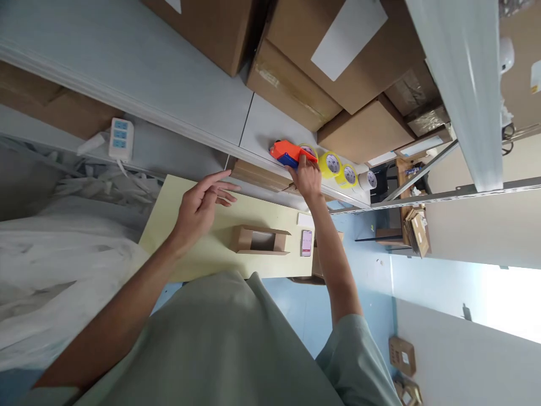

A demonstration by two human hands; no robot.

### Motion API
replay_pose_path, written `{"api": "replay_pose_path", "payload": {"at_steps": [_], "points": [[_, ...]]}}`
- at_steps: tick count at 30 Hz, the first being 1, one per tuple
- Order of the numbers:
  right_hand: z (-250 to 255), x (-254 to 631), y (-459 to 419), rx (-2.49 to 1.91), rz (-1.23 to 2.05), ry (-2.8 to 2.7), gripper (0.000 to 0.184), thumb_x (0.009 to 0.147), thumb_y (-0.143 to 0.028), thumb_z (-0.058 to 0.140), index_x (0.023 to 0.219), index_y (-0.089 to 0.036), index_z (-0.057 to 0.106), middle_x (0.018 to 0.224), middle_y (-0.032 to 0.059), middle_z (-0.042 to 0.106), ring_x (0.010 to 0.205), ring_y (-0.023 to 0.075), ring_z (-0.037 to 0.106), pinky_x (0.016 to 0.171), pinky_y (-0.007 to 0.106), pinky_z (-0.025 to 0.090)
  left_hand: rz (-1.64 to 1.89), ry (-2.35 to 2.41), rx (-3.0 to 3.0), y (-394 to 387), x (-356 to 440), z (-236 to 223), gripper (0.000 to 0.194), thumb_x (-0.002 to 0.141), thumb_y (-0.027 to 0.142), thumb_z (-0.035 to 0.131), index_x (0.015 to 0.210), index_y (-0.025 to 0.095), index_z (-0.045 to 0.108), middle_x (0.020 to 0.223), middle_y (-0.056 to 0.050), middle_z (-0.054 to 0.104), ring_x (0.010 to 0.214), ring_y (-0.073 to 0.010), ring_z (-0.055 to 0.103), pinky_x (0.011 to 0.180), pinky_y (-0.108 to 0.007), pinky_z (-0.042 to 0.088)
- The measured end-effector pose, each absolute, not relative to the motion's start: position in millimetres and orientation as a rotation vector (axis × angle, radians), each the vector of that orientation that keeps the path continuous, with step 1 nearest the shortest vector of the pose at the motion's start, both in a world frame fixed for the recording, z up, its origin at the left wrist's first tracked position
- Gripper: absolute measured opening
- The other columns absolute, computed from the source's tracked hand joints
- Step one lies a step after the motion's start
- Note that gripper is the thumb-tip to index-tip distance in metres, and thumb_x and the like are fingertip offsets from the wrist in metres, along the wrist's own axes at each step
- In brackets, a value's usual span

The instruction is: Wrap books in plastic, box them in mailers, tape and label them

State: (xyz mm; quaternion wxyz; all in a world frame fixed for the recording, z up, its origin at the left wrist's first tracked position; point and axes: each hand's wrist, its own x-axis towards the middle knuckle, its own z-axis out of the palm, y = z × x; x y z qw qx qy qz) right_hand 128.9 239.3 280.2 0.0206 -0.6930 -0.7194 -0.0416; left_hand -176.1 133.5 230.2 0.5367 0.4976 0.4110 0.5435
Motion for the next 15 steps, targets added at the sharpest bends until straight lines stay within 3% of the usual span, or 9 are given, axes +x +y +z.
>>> {"api": "replay_pose_path", "payload": {"at_steps": [2,4,11,15], "points": [[280.5,122.9,208.5,-2.150,-0.159,-2.278,0.066,0.114,-0.068,0.049,0.146,-0.012,0.054,0.127,0.0262,0.077,0.126,0.0438,0.073,0.110,0.059,0.058,1.307,0.973,1.211,124.4,-186.4,217.6,0.044,0.108,0.037,0.052,0.146,0.026,0.071,0.137,-0.009,0.079,0.111,-0.0213,0.079,0.097,-0.039,0.068],[280.0,113.7,171.2,-2.119,-0.196,-2.336,0.068,0.113,-0.072,0.048,0.145,-0.013,0.055,0.123,0.0254,0.078,0.124,0.0433,0.074,0.104,0.054,0.062,1.309,0.989,1.236,114.6,-194.3,208.2,0.043,0.106,0.034,0.056,0.146,0.027,0.070,0.147,-0.009,0.074,0.127,-0.0237,0.076,0.107,-0.041,0.066],[279.8,78.9,64.2,-1.856,-0.052,-2.576,0.051,0.112,-0.071,0.052,0.128,-0.024,0.062,0.100,0.0147,0.080,0.097,0.0362,0.079,0.086,0.052,0.069,1.309,0.942,1.308,87.0,-209.5,205.0,0.040,0.107,0.040,0.062,0.145,0.028,0.070,0.150,-0.010,0.072,0.134,-0.0256,0.072,0.108,-0.042,0.066],[288.4,67.6,43.4,-1.798,0.034,-2.693,0.046,0.113,-0.070,0.051,0.119,-0.026,0.063,0.095,0.0115,0.079,0.093,0.0334,0.079,0.085,0.050,0.069,1.242,0.873,1.380,80.0,-214.5,204.2,0.034,0.102,0.035,0.067,0.135,0.028,0.075,0.134,-0.007,0.079,0.123,-0.0252,0.075,0.107,-0.043,0.065]]}}
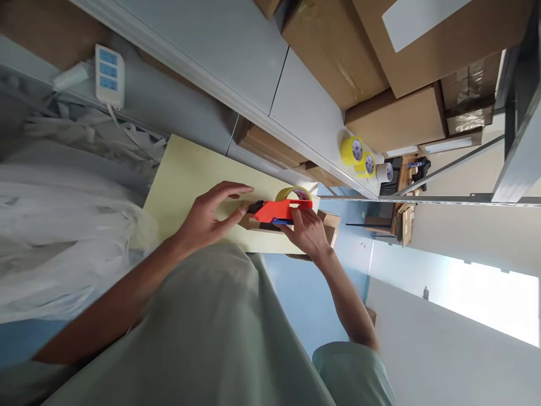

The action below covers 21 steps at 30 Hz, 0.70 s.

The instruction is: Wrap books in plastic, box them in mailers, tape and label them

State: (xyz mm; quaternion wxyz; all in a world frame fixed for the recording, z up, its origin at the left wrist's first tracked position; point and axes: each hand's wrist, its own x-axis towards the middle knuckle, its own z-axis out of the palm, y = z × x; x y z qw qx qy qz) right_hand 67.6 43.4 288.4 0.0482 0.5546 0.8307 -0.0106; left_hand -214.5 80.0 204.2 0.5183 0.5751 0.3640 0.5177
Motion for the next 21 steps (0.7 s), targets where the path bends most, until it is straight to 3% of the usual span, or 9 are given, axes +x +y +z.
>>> {"api": "replay_pose_path", "payload": {"at_steps": [6,10,15,17,21], "points": [[298.6,59.1,35.4,1.606,-0.052,2.540,0.046,0.112,-0.069,0.055,0.123,-0.026,0.065,0.098,0.0121,0.081,0.098,0.0335,0.081,0.085,0.048,0.070,1.179,0.864,1.388,74.8,-215.8,197.7,0.016,0.100,0.035,0.068,0.108,0.027,0.079,0.108,-0.004,0.085,0.102,-0.0223,0.078,0.098,-0.038,0.063],[301.2,55.7,30.7,1.576,-0.119,2.527,0.053,0.111,-0.069,0.057,0.133,-0.021,0.065,0.101,0.0147,0.083,0.102,0.0353,0.081,0.088,0.048,0.069,1.106,0.885,1.331,72.6,-216.5,192.6,0.021,0.098,0.046,0.071,0.096,0.026,0.079,0.099,-0.004,0.083,0.093,-0.0215,0.076,0.091,-0.036,0.063],[306.1,43.1,26.7,1.680,-0.260,2.327,0.071,0.102,-0.082,0.062,0.139,-0.022,0.068,0.109,0.0151,0.085,0.099,0.0358,0.082,0.084,0.044,0.066,0.940,0.854,1.101,65.6,-213.3,175.0,0.031,0.094,0.054,0.076,0.094,0.023,0.079,0.091,-0.003,0.080,0.082,-0.0195,0.073,0.080,-0.032,0.062],[306.2,34.5,27.0,1.737,-0.300,2.187,0.071,0.100,-0.086,0.063,0.136,-0.026,0.071,0.109,0.0126,0.086,0.097,0.0354,0.083,0.081,0.041,0.064,0.857,0.850,0.994,60.8,-206.3,163.8,0.035,0.092,0.057,0.078,0.093,0.022,0.080,0.089,-0.003,0.080,0.081,-0.0197,0.073,0.079,-0.032,0.062],[307.7,23.8,31.7,1.781,-0.388,1.887,0.064,0.099,-0.088,0.061,0.113,-0.027,0.076,0.087,0.0088,0.082,0.083,0.0341,0.081,0.070,0.038,0.056,0.703,0.858,0.814,47.6,-188.9,136.2,0.041,0.086,0.060,0.084,0.089,0.020,0.080,0.085,-0.005,0.079,0.082,-0.0216,0.074,0.080,-0.035,0.062]]}}
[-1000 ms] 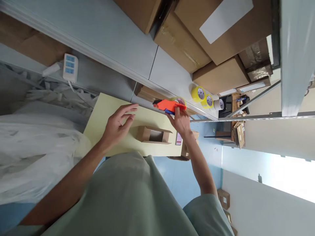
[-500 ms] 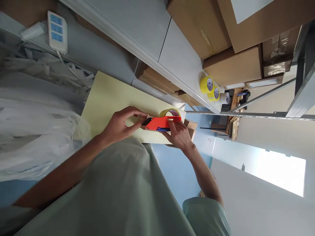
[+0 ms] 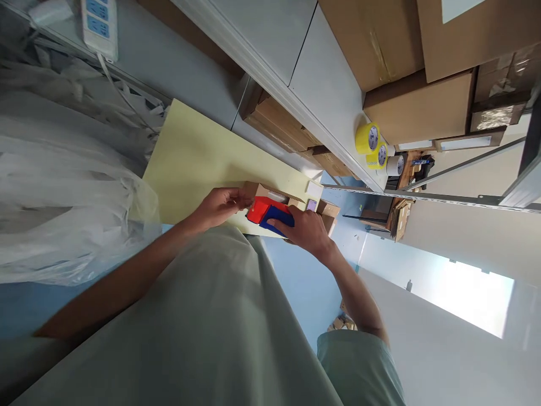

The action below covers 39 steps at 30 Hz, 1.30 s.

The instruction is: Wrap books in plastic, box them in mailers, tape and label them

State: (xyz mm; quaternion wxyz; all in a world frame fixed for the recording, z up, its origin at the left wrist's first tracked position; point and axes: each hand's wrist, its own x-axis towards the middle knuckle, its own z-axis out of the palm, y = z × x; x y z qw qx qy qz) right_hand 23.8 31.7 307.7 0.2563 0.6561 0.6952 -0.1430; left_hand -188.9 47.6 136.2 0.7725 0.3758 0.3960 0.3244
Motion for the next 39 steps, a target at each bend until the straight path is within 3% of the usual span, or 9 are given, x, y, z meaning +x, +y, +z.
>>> {"api": "replay_pose_path", "payload": {"at_steps": [6,11,14,18,21,26,31,39], "points": [[348.4,46.4,52.0,1.716,-0.549,1.689,0.066,0.097,-0.090,0.061,0.072,-0.029,0.066,0.067,0.0052,0.072,0.062,0.0250,0.070,0.061,0.036,0.045,0.716,1.058,0.693,40.1,-195.3,67.9,0.054,0.077,0.067,0.088,0.097,0.018,0.085,0.097,-0.010,0.084,0.078,-0.0197,0.069,0.065,-0.029,0.055],[370.2,48.5,69.6,1.748,-0.576,1.654,0.072,0.096,-0.093,0.057,0.066,-0.029,0.063,0.059,0.0034,0.066,0.053,0.0218,0.063,0.058,0.037,0.039,0.689,1.082,0.651,45.5,-184.0,18.3,0.055,0.074,0.066,0.090,0.098,0.016,0.086,0.098,-0.011,0.083,0.073,-0.0169,0.064,0.063,-0.029,0.053],[367.2,36.7,74.5,1.729,-0.501,1.661,0.074,0.096,-0.095,0.053,0.066,-0.028,0.060,0.056,0.0029,0.062,0.052,0.0212,0.060,0.058,0.037,0.036,0.716,1.073,0.621,44.6,-164.3,4.2,0.061,0.073,0.066,0.090,0.107,0.016,0.084,0.103,-0.011,0.083,0.079,-0.0184,0.066,0.063,-0.028,0.051],[361.8,20.4,78.4,1.665,-0.455,1.564,0.071,0.102,-0.090,0.050,0.073,-0.026,0.064,0.062,0.0037,0.066,0.059,0.0217,0.064,0.062,0.035,0.037,0.739,1.090,0.633,40.4,-147.0,-14.0,0.072,0.073,0.067,0.090,0.123,0.015,0.081,0.091,-0.008,0.079,0.071,-0.0175,0.061,0.058,-0.028,0.046],[358.1,13.1,81.6,1.614,-0.421,1.499,0.066,0.106,-0.082,0.050,0.083,-0.023,0.070,0.071,0.0056,0.071,0.069,0.0228,0.069,0.064,0.033,0.036,0.786,1.085,0.632,39.3,-138.8,-27.7,0.068,0.075,0.065,0.088,0.120,0.015,0.081,0.089,-0.007,0.078,0.074,-0.0186,0.064,0.060,-0.029,0.048],[350.0,14.0,85.3,1.570,-0.388,1.456,0.066,0.109,-0.079,0.047,0.095,-0.021,0.076,0.082,0.0087,0.076,0.078,0.0250,0.072,0.067,0.033,0.036,0.800,1.096,0.658,44.2,-122.3,-41.2,0.054,0.078,0.055,0.087,0.115,0.016,0.080,0.096,-0.008,0.083,0.089,-0.0232,0.073,0.077,-0.033,0.057],[339.4,19.4,85.3,1.560,-0.374,1.422,0.066,0.111,-0.078,0.046,0.100,-0.021,0.077,0.086,0.0098,0.079,0.083,0.0261,0.074,0.069,0.032,0.038,0.766,1.134,0.744,45.5,-110.7,-45.9,0.047,0.083,0.046,0.084,0.118,0.015,0.081,0.102,-0.012,0.085,0.099,-0.0288,0.078,0.088,-0.038,0.060],[332.9,23.7,83.7,1.560,-0.353,1.423,0.067,0.110,-0.078,0.047,0.099,-0.020,0.078,0.085,0.0102,0.078,0.085,0.0273,0.075,0.071,0.032,0.040,0.810,1.294,0.818,33.9,-93.1,-49.6,0.045,0.091,0.043,0.079,0.128,0.018,0.077,0.106,-0.011,0.083,0.106,-0.0307,0.076,0.097,-0.042,0.061]]}}
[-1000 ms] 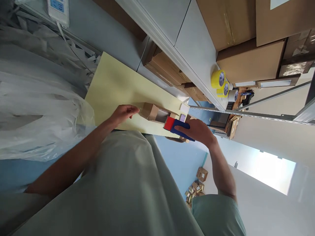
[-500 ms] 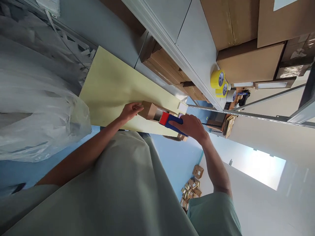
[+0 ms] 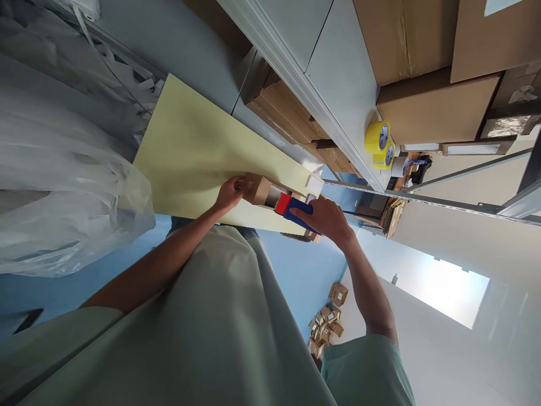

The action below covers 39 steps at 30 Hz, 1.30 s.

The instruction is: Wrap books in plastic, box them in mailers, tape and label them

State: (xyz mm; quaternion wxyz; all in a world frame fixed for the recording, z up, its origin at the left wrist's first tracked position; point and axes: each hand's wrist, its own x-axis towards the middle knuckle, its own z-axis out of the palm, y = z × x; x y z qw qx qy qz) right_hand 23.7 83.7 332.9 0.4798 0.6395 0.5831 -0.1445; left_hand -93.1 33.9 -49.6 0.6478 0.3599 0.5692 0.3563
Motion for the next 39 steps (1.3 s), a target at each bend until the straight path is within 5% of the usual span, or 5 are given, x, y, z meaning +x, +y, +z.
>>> {"api": "replay_pose_path", "payload": {"at_steps": [8,15,28,35,39], "points": [[337.1,15.1,80.9,1.548,-0.351,1.426,0.063,0.111,-0.075,0.050,0.097,-0.020,0.077,0.085,0.0101,0.078,0.085,0.0270,0.075,0.073,0.032,0.040,0.917,1.216,0.993,5.5,-97.4,-39.0,0.050,0.090,0.023,0.067,0.140,0.018,0.065,0.137,-0.016,0.070,0.116,-0.0282,0.077,0.108,-0.047,0.065],[337.9,5.7,80.0,1.551,-0.358,1.476,0.063,0.110,-0.076,0.050,0.104,-0.019,0.077,0.086,0.0104,0.079,0.085,0.0273,0.076,0.072,0.032,0.040,0.880,1.051,1.223,-20.1,-89.4,19.5,0.103,0.088,0.034,0.076,0.177,0.018,0.027,0.179,-0.021,0.044,0.160,-0.0397,0.054,0.128,-0.052,0.054],[339.2,-1.8,78.4,1.516,-0.315,1.471,0.065,0.111,-0.076,0.049,0.105,-0.019,0.080,0.093,0.0132,0.081,0.094,0.0309,0.077,0.077,0.033,0.044,0.708,1.044,1.493,-5.4,-80.1,1.3,0.101,0.096,0.056,0.081,0.175,0.013,0.036,0.180,-0.026,0.040,0.166,-0.0432,0.046,0.131,-0.052,0.048],[341.1,-9.8,79.9,1.489,-0.296,1.439,0.065,0.111,-0.076,0.048,0.110,-0.019,0.079,0.098,0.0143,0.082,0.097,0.0316,0.078,0.077,0.033,0.044,0.603,1.049,1.443,-5.6,-79.5,-4.8,0.092,0.096,0.057,0.081,0.167,0.010,0.047,0.172,-0.032,0.050,0.144,-0.0475,0.068,0.115,-0.052,0.059],[341.2,-11.9,80.8,1.470,-0.292,1.429,0.067,0.112,-0.077,0.047,0.112,-0.018,0.079,0.100,0.0155,0.082,0.098,0.0321,0.079,0.075,0.033,0.043,0.697,0.995,1.498,-1.4,-85.0,-1.1,0.119,0.087,0.056,0.089,0.176,0.007,0.027,0.182,-0.035,0.030,0.164,-0.0495,0.045,0.127,-0.055,0.049]]}}
